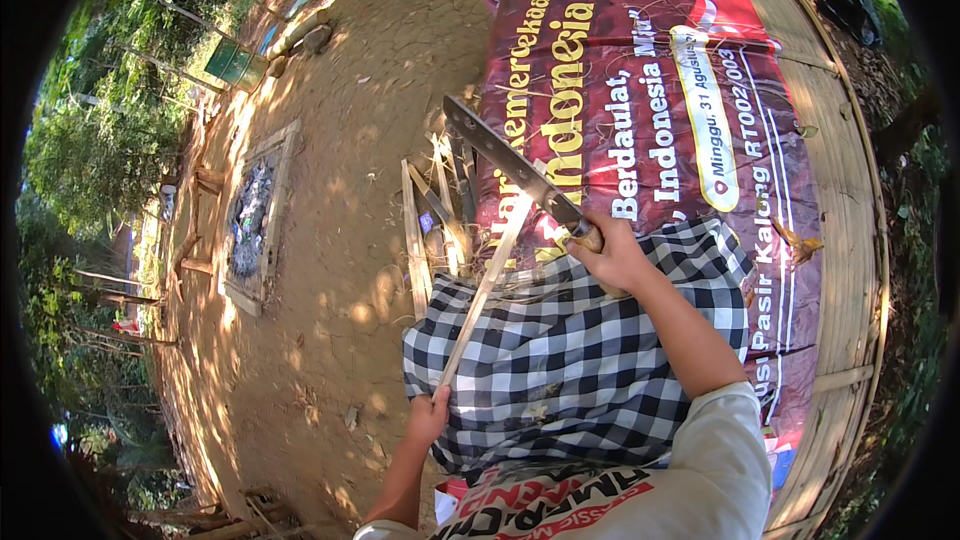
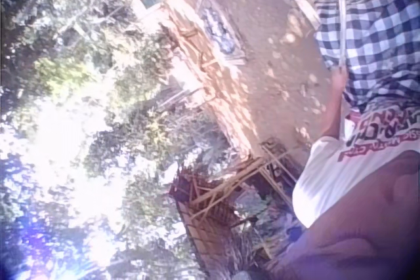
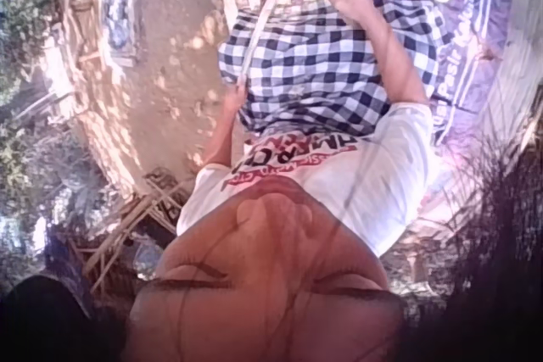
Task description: The person whittles a thin wooden stick using a large knife, shaving off layers of wood while holding the stick in their other hand.
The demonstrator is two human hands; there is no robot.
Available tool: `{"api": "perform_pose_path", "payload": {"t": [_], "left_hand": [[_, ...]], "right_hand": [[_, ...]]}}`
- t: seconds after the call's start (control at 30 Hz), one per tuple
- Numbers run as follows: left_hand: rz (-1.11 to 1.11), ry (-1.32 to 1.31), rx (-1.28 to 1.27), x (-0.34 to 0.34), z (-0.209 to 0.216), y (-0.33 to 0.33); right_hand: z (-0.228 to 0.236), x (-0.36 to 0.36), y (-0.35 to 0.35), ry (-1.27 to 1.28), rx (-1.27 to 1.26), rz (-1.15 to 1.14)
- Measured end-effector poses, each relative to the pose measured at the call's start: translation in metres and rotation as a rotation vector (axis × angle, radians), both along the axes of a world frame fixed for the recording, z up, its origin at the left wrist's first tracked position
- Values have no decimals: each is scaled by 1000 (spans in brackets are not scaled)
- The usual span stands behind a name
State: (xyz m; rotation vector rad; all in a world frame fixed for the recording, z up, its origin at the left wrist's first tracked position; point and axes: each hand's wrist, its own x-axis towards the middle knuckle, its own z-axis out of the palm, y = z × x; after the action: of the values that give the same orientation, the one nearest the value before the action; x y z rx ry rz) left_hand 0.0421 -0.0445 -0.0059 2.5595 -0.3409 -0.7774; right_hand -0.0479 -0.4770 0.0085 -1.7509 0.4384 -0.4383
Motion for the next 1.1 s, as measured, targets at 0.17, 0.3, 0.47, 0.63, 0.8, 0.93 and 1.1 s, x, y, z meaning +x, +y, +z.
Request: {"api": "perform_pose_path", "payload": {"t": [0.17, 0.3, 0.47, 0.63, 0.8, 0.93, 1.1], "left_hand": [[-67, -109, 150, 6, -9, 8], [-71, -90, 115, 8, -14, 10], [-71, 2, 32, 9, 2, 0], [-66, 163, -46, 14, 5, -1], [-110, 278, -82, 27, -3, 15], [-120, 314, -118, 30, 1, 12], [-72, 358, -137, 30, -1, 10]], "right_hand": [[18, -3, 10, -24, 542, 105], [12, -7, 15, 60, 591, 153], [10, -10, 21, 182, 547, 234], [12, -7, 15, 173, 556, 111], [-2, -10, 26, 232, 504, 90], [7, -9, 16, 249, 627, 95], [6, -8, 15, 219, 612, 90]]}}
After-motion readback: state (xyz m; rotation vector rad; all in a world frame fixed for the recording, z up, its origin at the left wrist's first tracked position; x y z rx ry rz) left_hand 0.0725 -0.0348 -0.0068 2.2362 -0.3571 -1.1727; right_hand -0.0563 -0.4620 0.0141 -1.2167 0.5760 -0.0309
